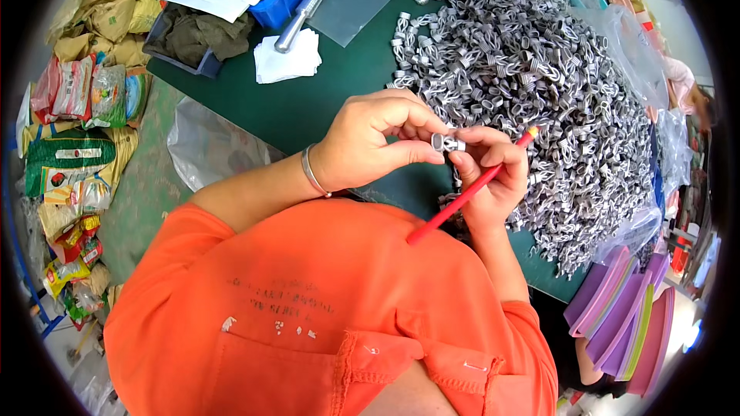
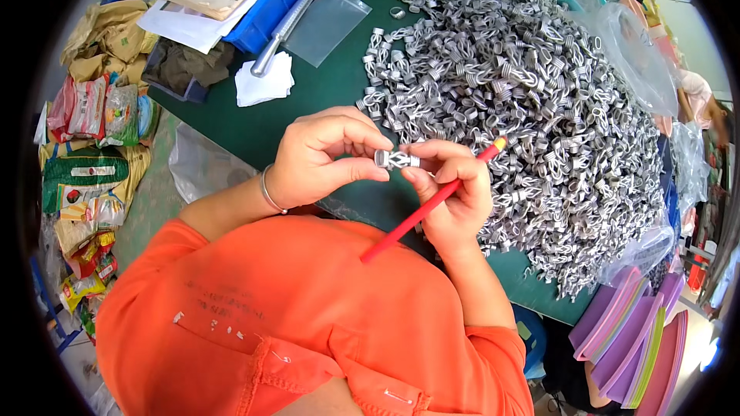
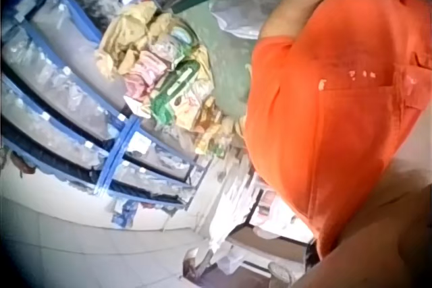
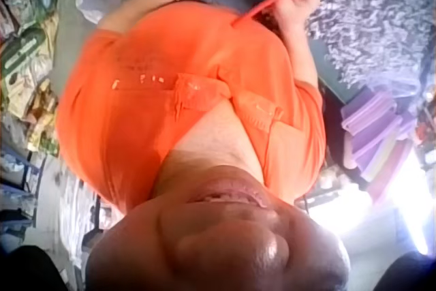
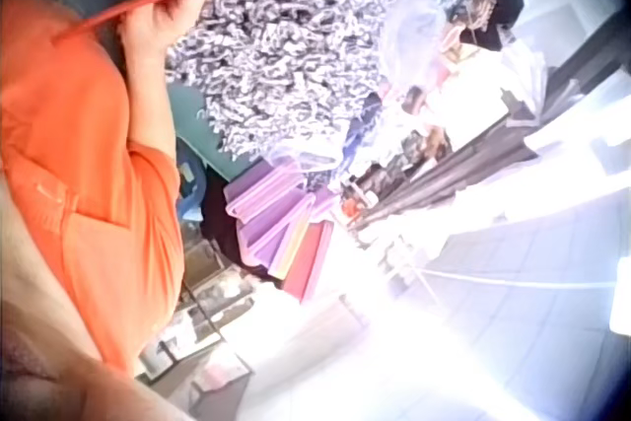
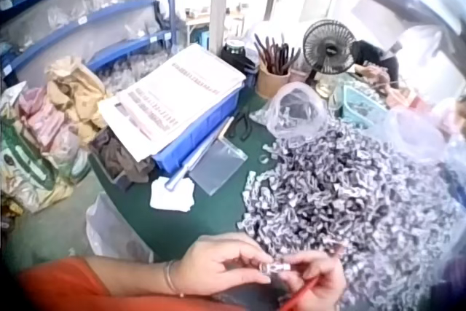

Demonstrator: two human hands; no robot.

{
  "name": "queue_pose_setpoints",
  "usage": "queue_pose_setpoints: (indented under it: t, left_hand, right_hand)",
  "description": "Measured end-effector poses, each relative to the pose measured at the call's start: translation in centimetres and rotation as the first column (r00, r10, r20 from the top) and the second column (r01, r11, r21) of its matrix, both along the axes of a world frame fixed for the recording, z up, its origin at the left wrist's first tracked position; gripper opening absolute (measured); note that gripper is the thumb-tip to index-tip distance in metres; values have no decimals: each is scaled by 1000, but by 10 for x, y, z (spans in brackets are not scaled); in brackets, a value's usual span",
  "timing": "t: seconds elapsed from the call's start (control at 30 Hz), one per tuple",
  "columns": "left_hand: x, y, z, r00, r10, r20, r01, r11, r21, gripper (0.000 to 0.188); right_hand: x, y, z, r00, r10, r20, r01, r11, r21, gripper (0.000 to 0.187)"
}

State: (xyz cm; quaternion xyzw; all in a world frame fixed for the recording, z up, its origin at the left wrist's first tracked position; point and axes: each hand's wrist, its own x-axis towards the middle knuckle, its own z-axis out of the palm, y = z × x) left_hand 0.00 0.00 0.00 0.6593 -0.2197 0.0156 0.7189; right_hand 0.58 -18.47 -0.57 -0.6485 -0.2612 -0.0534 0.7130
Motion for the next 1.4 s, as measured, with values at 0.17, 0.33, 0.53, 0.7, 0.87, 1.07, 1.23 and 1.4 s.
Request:
queue_pose_setpoints:
  t: [0.17, 0.33, 0.53, 0.7, 0.87, 1.07, 1.23, 1.4]
  left_hand:
    - [-4, -4, -5, 879, -119, -462, -6, 966, -260, 22]
    - [-4, -10, -16, 612, -500, -613, 6, 778, -628, 29]
    - [4, 4, -21, 456, -484, -747, -140, 790, -597, 15]
    - [6, 5, -21, 619, -217, -755, -132, 919, -372, 11]
    - [6, 7, -24, 762, -1, -647, -156, 970, -186, 16]
    - [5, 0, -16, 786, -162, -597, -66, 937, -342, 28]
    - [4, -3, -10, 923, 10, -386, -73, 986, -148, 17]
    - [7, 2, -2, 977, 80, 197, -103, 989, 111, 17]
  right_hand:
    - [-6, -2, 3, 947, -186, 263, 222, 968, -115, 42]
    - [-1, 2, 11, 907, -33, 419, 134, 967, -215, 36]
    - [36, 14, 30, 836, 94, 540, 325, 709, -626, 18]
    - [74, 24, 35, 760, 340, 554, 413, 406, -816, 16]
    - [70, 14, 41, 800, 396, 451, 314, 365, -877, 19]
    - [36, 3, 24, 975, 109, -193, -184, 882, -434, 22]
    - [17, -1, 9, 954, 149, -261, -207, 956, -207, 19]
    - [9, -1, 6, 887, 182, -425, -156, 983, 96, 18]
